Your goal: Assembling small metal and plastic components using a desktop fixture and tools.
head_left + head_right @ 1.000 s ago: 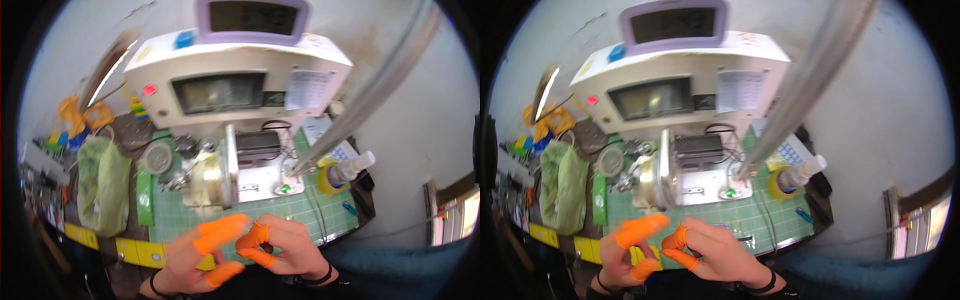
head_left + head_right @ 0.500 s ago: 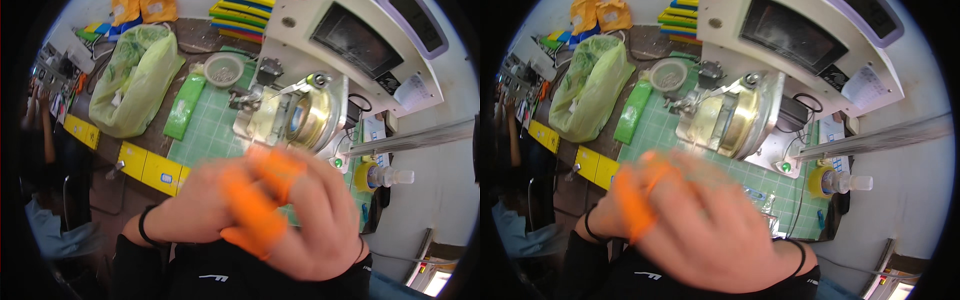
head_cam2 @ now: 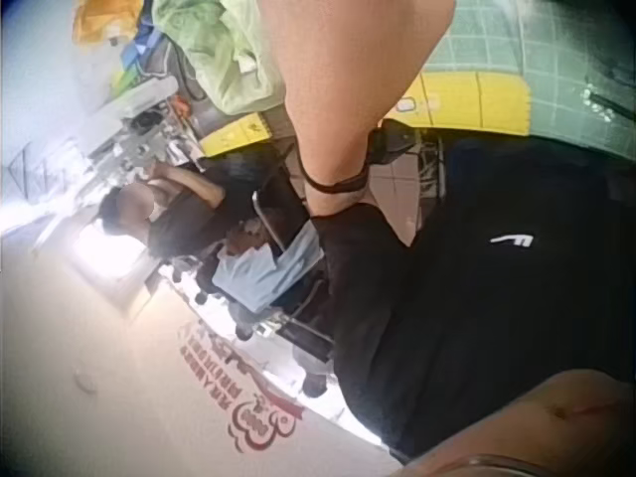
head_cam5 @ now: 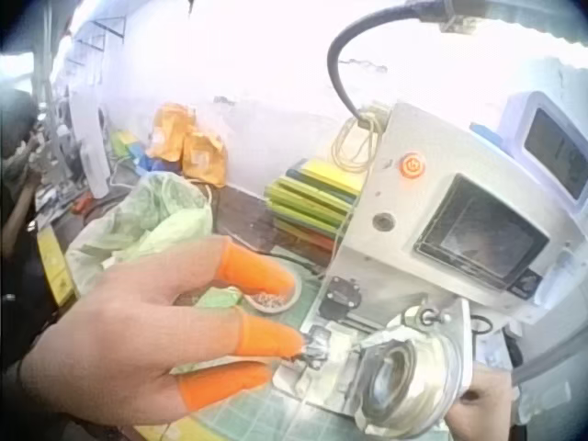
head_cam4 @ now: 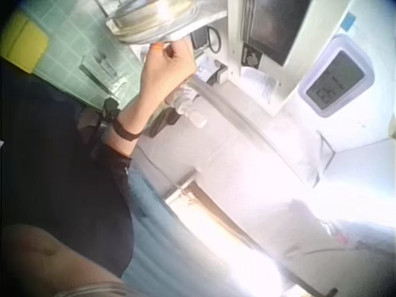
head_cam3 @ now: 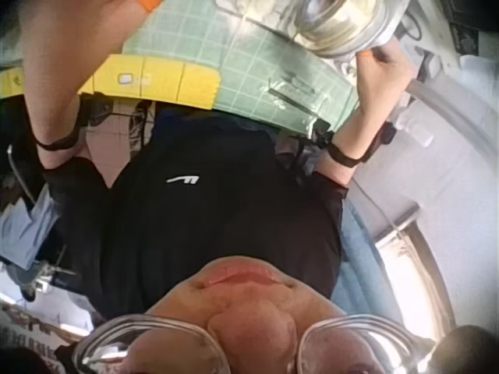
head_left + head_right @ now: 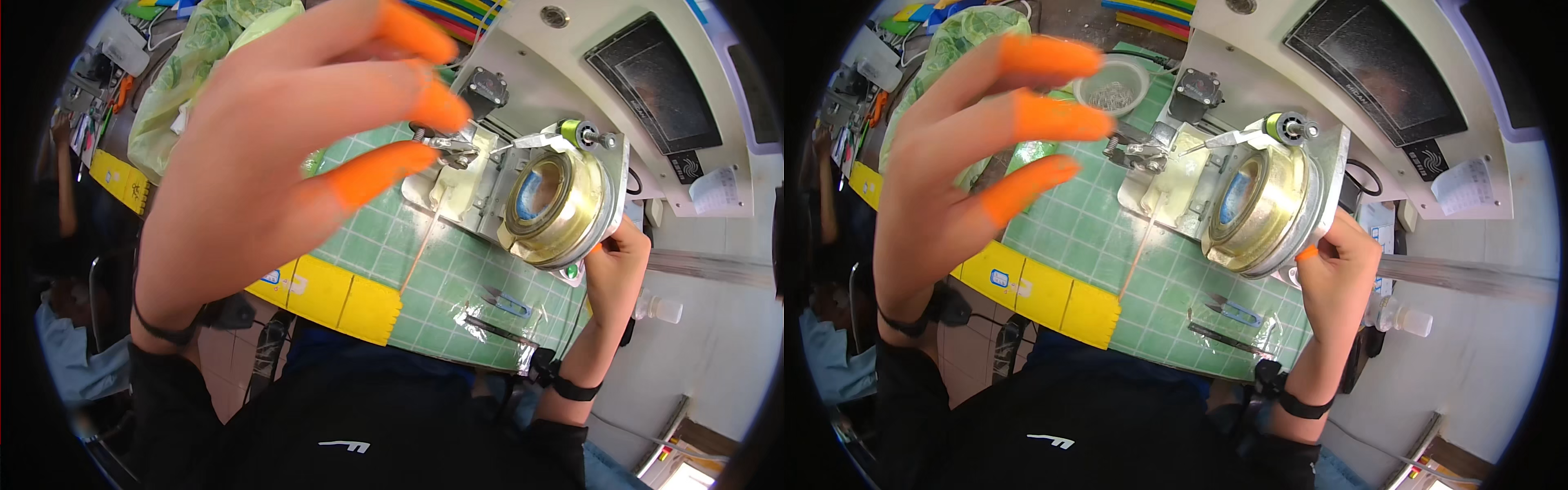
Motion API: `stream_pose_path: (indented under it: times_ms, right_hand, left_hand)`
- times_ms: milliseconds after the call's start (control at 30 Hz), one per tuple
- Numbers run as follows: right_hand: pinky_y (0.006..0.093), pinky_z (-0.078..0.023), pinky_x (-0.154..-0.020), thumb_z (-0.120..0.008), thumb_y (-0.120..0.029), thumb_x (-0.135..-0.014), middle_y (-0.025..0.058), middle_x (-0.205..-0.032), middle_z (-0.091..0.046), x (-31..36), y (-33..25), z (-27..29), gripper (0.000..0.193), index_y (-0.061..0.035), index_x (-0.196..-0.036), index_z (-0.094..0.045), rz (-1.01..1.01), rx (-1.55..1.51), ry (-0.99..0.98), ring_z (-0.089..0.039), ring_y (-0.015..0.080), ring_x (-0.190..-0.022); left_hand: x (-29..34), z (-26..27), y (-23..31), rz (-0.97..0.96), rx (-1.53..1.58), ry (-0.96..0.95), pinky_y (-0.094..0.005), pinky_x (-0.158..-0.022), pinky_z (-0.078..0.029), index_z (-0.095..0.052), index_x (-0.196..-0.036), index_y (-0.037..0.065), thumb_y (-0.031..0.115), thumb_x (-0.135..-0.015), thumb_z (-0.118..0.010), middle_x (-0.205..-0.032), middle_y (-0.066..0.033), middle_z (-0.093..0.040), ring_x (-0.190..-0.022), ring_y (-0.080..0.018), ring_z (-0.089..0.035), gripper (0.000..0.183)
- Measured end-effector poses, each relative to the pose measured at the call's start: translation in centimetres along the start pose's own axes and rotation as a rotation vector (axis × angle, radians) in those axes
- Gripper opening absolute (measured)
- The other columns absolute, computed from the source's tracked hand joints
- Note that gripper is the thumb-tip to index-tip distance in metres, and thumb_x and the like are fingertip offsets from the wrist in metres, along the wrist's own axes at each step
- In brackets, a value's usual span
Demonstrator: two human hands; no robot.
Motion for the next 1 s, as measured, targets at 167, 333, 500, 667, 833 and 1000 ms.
stream_pose_path:
  times_ms: [167,333,500,667,833,1000]
  right_hand:
    - [0.0263,-0.052,-0.075,-0.079,-0.005,-0.085,0.0054,-0.097,-0.075,0.0,1.0,-3.7,0.021,0.0044,-0.103,-0.076,-0.044,-0.815,-0.007,-0.066,0.0104,-0.083]
    - [0.0316,-0.055,-0.088,-0.082,-0.007,-0.081,0.0097,-0.105,-0.077,-0.7,-0.6,-3.6,0.034,0.0056,-0.111,-0.074,0.039,-0.713,0.052,-0.071,0.0142,-0.093]
    - [0.0331,-0.052,-0.094,-0.080,-0.011,-0.084,0.0098,-0.117,-0.070,0.8,2.8,-3.5,0.053,0.0054,-0.130,-0.059,0.041,-0.597,0.081,-0.067,0.0168,-0.102]
    - [0.0233,-0.046,-0.066,-0.080,-0.001,-0.083,0.0031,-0.080,-0.065,1.7,3.3,0.8,0.016,0.0054,-0.096,-0.073,0.050,-0.400,0.148,-0.058,0.0090,-0.072]
    - [0.0223,-0.036,-0.057,-0.079,0.003,-0.082,0.0037,-0.074,-0.057,3.0,0.3,3.3,0.014,0.0047,-0.095,-0.072,0.231,-0.127,0.216,-0.051,0.0103,-0.064]
    - [0.0249,-0.031,-0.054,-0.080,0.004,-0.079,0.0045,-0.073,-0.054,2.5,-1.5,2.5,0.017,0.0032,-0.093,-0.072,0.310,-0.026,0.232,-0.045,0.0115,-0.061]
  left_hand:
    - [-2.2,-4.6,0.6,-0.056,0.108,0.014,-0.0414,-0.091,-0.053,-0.075,-0.098,0.005,0.004,-0.075,-0.080,-0.131,-0.0114,-0.063,-0.114,-0.0307,-0.063,0.023]
    - [-3.7,-9.2,0.7,-0.152,0.134,0.034,-0.0419,-0.104,-0.046,-0.075,-0.087,0.004,0.007,-0.074,-0.072,-0.120,-0.0131,-0.065,-0.121,-0.0290,-0.059,0.013]
    - [-3.5,-10.8,1.5,-0.199,0.153,0.130,-0.0417,-0.105,-0.044,-0.075,-0.080,0.001,0.012,-0.070,-0.073,-0.122,-0.0122,-0.066,-0.122,-0.0278,-0.059,0.015]
    - [-0.8,-5.7,0.6,-0.277,0.036,0.125,-0.0351,-0.081,-0.053,-0.074,-0.083,0.001,0.006,-0.071,-0.077,-0.121,-0.0122,-0.070,-0.103,-0.0293,-0.067,0.013]
    - [2.0,-4.7,-2.6,-0.098,-0.226,-0.103,-0.0299,-0.064,-0.053,-0.073,-0.094,-0.003,-0.004,-0.073,-0.075,-0.108,-0.0143,-0.068,-0.083,-0.0275,-0.068,0.021]
    - [2.1,-5.4,-4.4,-0.007,-0.258,-0.043,-0.0364,-0.060,-0.047,-0.068,-0.096,-0.002,-0.006,-0.078,-0.073,-0.091,-0.0112,-0.058,-0.073,-0.0283,-0.059,0.019]
Point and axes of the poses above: each hand's wrist, its own x-axis away from the middle knuckle, its own z-axis out of the back of the hand, y = z × x, the point moved 8 cm from there along -x, towards the middle knuckle
